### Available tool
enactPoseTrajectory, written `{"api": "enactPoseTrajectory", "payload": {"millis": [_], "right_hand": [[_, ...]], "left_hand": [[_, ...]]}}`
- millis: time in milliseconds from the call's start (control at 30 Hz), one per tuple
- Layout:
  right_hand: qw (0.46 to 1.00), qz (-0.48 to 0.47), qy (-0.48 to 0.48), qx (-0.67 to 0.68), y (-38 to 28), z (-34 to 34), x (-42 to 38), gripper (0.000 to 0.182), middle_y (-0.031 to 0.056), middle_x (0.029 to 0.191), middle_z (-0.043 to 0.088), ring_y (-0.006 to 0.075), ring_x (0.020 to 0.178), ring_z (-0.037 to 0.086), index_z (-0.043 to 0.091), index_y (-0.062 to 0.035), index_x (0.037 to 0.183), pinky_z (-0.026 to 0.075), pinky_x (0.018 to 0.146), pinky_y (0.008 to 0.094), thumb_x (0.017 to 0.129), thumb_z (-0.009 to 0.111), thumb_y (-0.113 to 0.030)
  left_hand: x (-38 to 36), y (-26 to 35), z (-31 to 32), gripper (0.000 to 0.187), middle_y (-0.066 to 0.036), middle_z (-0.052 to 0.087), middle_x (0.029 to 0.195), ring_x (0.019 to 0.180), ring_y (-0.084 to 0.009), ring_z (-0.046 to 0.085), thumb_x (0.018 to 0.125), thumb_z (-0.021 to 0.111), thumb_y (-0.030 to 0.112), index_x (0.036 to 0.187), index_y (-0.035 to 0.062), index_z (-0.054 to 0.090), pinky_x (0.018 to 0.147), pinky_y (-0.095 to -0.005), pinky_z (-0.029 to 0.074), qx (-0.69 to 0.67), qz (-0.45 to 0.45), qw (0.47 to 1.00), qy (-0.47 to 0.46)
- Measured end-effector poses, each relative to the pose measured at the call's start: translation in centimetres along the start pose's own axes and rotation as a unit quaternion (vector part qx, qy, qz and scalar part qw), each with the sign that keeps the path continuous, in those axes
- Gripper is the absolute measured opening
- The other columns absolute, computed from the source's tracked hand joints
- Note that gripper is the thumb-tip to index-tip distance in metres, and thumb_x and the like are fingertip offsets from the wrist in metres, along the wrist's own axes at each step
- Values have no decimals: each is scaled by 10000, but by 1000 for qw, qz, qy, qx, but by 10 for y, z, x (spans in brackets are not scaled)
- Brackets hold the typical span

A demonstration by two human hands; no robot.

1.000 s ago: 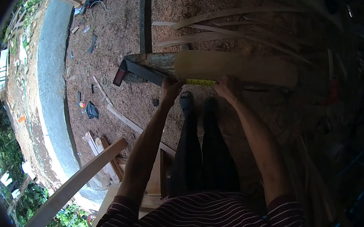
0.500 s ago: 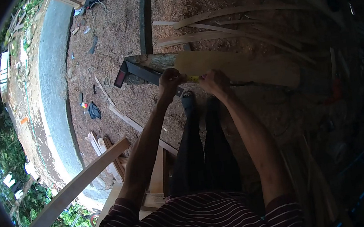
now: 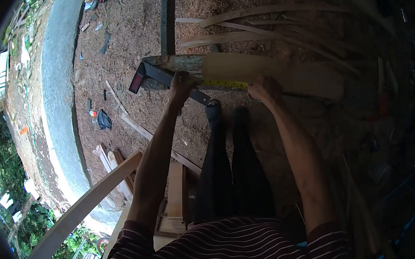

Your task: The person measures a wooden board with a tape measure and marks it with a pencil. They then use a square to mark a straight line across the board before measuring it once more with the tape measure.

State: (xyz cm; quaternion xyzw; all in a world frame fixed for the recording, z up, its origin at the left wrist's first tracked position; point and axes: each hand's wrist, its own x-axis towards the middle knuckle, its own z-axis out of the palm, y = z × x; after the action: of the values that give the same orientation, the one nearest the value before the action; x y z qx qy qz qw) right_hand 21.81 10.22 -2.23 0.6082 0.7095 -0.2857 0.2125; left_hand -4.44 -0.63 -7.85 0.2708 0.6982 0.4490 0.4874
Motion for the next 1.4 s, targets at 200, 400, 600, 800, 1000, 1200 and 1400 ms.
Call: {"api": "enactPoseTrajectory", "payload": {"millis": [200, 400, 600, 800, 1000, 1200, 1400], "right_hand": [[999, 16, 35, 1, -16, -2, -5, 383, 225, 869, 666, 391, 830, 653, 691, -23, 866, 517, 745, 462, 818, 553, -377], [996, 27, 87, -22, -14, 5, -2, 356, 200, 889, 678, 375, 857, 658, 701, -44, 893, 521, 754, 464, 824, 555, -361], [995, 37, 91, -18, -6, 0, -6, 358, 189, 931, 679, 368, 893, 654, 697, -48, 943, 520, 771, 457, 829, 561, -359], [996, 49, 77, -5, 0, 3, -2, 369, 191, 996, 663, 371, 948, 634, 680, -63, 998, 490, 817, 499, 841, 537, -364], [996, 53, 71, 10, 0, 3, -6, 368, 187, 1019, 657, 369, 987, 619, 678, -58, 995, 465, 845, 541, 845, 525, -358], [997, 38, 64, 21, 3, 7, -4, 342, 175, 972, 670, 370, 972, 624, 697, -58, 943, 479, 818, 538, 840, 548, -349], [996, 23, 82, 28, 3, 6, -7, 391, 173, 980, 667, 374, 969, 623, 705, -89, 931, 479, 814, 553, 795, 635, -449]], "left_hand": [[15, -28, 2, 589, -195, 596, 928, 845, -271, 600, 662, 795, 130, 1123, -39, 469, 724, -369, 513, 160, 58, 984, 44], [0, 0, 15, 685, -246, 406, 1123, 965, -399, 530, 597, 845, 218, 1149, 55, 474, 848, -458, 489, 229, 22, 970, 77], [-7, 0, 30, 704, -255, 419, 1102, 959, -423, 521, 611, 846, 293, 1152, 57, 463, 832, -473, 483, 258, 51, 961, 85], [-10, 4, 35, 711, -231, 420, 1107, 956, -380, 520, 654, 834, 331, 1175, 31, 454, 848, -438, 474, 274, 49, 956, 95], [-10, 3, 37, 779, -256, 400, 1127, 994, -427, 506, 627, 841, 355, 1195, 31, 418, 828, -485, 474, 252, 45, 962, 96], [-13, 17, 39, 794, -245, 383, 1141, 999, -416, 515, 640, 832, 355, 1211, 14, 399, 832, -483, 481, 246, -6, 965, 94], [-11, 17, 39, 828, -248, 371, 1151, 1026, -405, 492, 634, 838, 353, 1223, -7, 380, 856, -466, 475, 239, -14, 966, 94]]}}
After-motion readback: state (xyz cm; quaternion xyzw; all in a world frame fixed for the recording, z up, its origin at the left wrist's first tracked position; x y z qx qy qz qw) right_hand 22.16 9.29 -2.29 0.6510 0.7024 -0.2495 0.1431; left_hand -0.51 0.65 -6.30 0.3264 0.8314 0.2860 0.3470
